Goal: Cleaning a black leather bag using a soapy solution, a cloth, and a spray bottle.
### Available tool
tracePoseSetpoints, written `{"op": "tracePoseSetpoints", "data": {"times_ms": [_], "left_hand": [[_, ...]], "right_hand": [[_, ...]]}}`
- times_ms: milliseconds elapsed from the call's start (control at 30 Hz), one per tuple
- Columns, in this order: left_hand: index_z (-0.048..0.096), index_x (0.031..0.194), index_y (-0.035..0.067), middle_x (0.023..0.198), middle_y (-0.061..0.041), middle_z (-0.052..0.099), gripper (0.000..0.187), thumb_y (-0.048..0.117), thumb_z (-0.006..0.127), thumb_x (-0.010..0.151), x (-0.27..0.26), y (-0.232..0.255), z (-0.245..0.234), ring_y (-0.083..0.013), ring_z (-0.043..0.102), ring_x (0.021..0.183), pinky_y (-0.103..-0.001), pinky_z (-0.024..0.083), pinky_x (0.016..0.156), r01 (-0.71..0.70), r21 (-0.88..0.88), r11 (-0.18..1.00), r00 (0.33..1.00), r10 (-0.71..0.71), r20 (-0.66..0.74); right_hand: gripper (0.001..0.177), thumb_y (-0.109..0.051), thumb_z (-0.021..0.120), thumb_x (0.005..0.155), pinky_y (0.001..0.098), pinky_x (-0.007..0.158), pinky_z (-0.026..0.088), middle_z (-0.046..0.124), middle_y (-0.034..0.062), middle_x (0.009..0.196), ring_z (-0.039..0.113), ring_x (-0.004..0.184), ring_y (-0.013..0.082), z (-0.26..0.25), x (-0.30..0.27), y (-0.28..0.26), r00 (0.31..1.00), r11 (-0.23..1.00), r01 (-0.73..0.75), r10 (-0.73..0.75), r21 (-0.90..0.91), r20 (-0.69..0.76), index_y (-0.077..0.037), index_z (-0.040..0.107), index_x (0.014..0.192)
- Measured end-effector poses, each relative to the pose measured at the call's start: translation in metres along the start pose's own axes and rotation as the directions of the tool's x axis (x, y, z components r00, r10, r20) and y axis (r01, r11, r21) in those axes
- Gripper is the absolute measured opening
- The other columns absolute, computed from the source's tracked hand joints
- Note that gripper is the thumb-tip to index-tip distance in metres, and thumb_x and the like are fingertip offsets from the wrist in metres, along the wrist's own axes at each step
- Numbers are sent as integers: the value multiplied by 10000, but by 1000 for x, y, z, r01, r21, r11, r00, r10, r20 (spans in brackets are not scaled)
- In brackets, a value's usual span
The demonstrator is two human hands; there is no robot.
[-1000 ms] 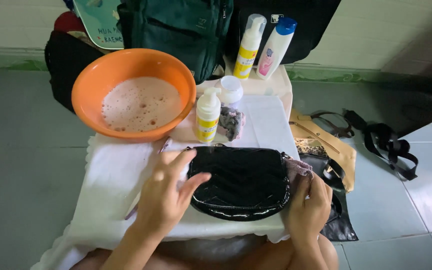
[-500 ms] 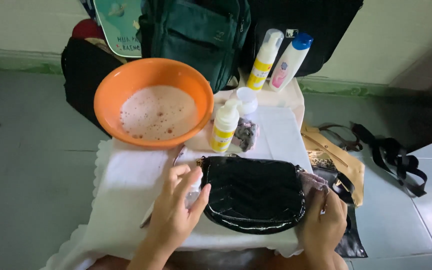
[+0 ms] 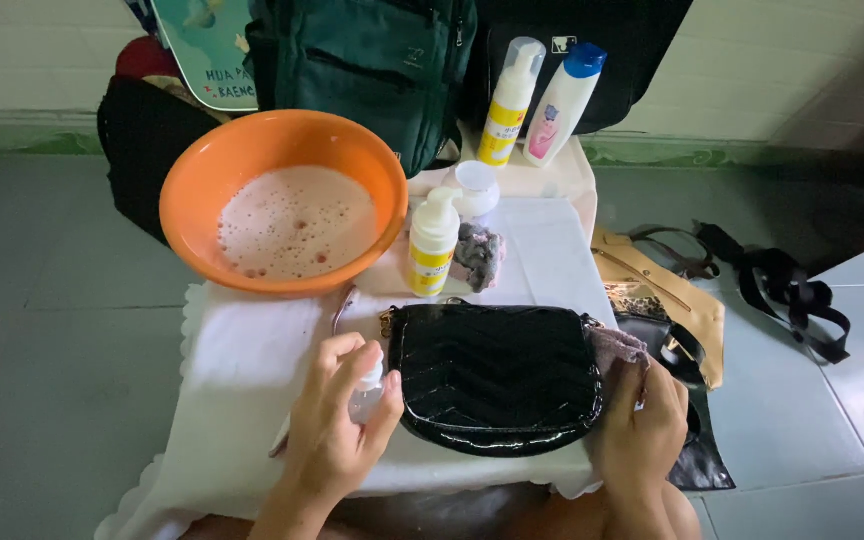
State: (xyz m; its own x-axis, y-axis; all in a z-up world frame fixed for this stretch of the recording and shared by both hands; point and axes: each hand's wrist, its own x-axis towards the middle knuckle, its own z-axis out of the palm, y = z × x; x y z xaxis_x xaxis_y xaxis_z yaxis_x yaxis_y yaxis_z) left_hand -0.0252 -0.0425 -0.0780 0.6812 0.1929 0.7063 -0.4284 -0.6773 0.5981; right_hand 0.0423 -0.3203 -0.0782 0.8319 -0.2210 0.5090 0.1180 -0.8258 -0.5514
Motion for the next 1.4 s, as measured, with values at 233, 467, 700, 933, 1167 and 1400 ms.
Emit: {"op": "tracePoseSetpoints", "data": {"times_ms": [233, 467, 700, 933, 1167, 1400], "left_hand": [[426, 1356, 72, 1201, -180, 619, 545, 39, 720, 898, 3, 2, 0, -239, 650, 917, -312, 558, 752, -53, 24, 998, 997, 54, -52], [416, 1372, 73, 1201, -189, 621, 575, 17, 732, 894, 3, 1, 1, -270, 657, 931, -335, 567, 772, -79, 28, 996, 993, 81, -88], [462, 1308, 52, 1195, -179, 629, 488, 34, 723, 896, 4, 3, -1, -241, 650, 881, -313, 557, 731, -32, 27, 999, 998, 33, -56], [411, 1375, 80, 1219, -182, 622, 560, 2, 718, 913, 4, 3, -1, -235, 659, 885, -312, 567, 733, -78, 18, 997, 994, 79, -72], [419, 1373, 92, 1212, -164, 626, 563, 6, 722, 907, 4, 3, 0, -227, 654, 892, -305, 562, 742, -67, 20, 998, 995, 69, -67], [419, 1374, 89, 1196, -169, 634, 563, 8, 723, 906, 4, 2, 0, -229, 659, 876, -301, 562, 710, -72, 29, 997, 995, 74, -68]], "right_hand": [[277, -163, 515, 1103, 429, 844, 480, 722, 170, 1070, 601, 1007, 329, 0, 0, 4, 1000, 1000, 2, -2, -13, 17, 6, 713, 1197], [262, -151, 506, 1117, 450, 876, 471, 719, 162, 1073, 595, 1015, 348, -1, 0, 8, 999, 999, 29, -28, -33, 38, -4, 717, 1167], [236, -125, 540, 1139, 451, 804, 476, 708, 194, 997, 597, 962, 349, 7, -3, 22, 999, 997, 40, -40, -65, 8, 21, 724, 1155], [234, -108, 535, 1140, 419, 821, 472, 708, 180, 1029, 586, 985, 333, 8, -4, 22, 998, 998, 67, -67, -10, -16, 25, 722, 1187], [229, -85, 538, 1119, 440, 869, 471, 714, 191, 1090, 589, 1035, 355, 4, -4, 17, 997, 997, 79, -79, -8, -11, 30, 714, 1210], [243, -104, 520, 1143, 431, 834, 472, 712, 172, 1064, 586, 994, 338, 5, -3, 18, 997, 996, 80, -80, -37, -1, 30, 713, 1206]]}}
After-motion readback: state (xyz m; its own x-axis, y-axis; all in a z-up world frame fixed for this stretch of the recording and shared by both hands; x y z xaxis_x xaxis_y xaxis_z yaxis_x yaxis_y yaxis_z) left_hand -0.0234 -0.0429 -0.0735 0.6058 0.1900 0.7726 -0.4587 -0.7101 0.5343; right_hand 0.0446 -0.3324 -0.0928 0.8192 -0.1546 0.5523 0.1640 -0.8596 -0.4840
